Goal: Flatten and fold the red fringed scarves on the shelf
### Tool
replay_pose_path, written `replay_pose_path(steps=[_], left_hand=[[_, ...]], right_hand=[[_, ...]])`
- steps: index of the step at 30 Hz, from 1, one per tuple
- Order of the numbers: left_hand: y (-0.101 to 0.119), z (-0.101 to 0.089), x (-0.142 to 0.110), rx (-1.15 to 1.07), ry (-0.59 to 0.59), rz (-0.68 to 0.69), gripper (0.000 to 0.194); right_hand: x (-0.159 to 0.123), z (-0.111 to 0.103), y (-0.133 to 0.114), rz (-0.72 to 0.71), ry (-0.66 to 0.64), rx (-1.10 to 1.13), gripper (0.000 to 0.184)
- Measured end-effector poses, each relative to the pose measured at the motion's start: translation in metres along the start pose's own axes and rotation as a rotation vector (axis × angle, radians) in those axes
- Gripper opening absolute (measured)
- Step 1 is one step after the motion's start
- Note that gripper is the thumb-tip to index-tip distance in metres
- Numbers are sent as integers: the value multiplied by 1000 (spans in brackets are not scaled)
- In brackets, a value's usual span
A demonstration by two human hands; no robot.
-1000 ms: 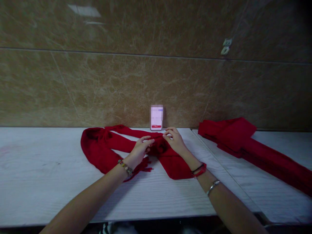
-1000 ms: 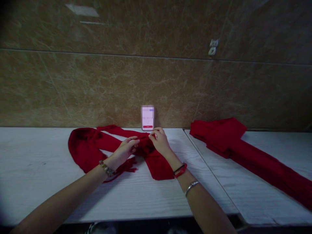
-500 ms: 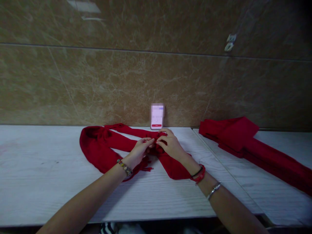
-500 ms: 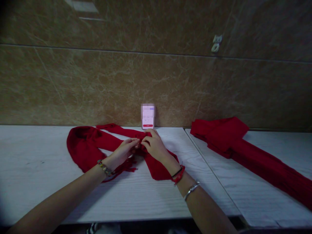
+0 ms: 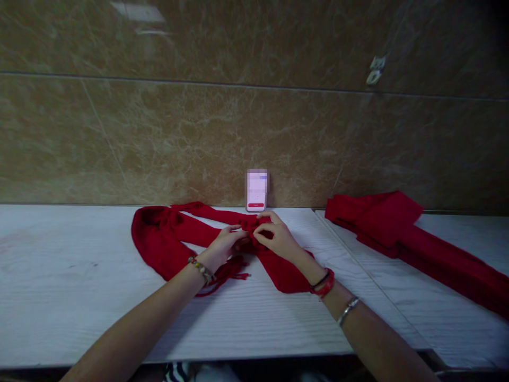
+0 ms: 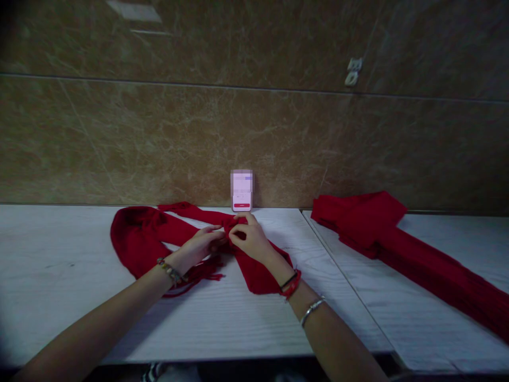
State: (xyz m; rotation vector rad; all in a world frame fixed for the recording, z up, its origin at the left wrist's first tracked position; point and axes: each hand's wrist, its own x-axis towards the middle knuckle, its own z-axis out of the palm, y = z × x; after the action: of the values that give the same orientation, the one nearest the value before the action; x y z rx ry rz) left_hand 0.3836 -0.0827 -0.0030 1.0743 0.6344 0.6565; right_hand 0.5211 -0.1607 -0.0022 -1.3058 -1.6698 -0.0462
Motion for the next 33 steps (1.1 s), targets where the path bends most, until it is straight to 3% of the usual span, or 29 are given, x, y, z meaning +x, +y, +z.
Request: replay_pose_path(steps=[7, 14, 20, 28, 33], left_hand=[[7, -1, -1, -46, -76, 7, 18], [10, 6, -4, -84, 90, 38, 32], [8, 13, -7, -21, 121, 173, 41], [2, 13, -7, 92, 42, 318, 45], [1, 16, -11, 127, 33, 385, 41]], right_hand=[[0, -2, -4, -36, -6, 0, 9], [5, -7, 4, 101, 128, 83, 8], [7, -6, 10, 207, 197, 133, 9], [3, -13, -7, -49, 77, -70, 3], [6, -15, -7, -19, 99, -47, 10]])
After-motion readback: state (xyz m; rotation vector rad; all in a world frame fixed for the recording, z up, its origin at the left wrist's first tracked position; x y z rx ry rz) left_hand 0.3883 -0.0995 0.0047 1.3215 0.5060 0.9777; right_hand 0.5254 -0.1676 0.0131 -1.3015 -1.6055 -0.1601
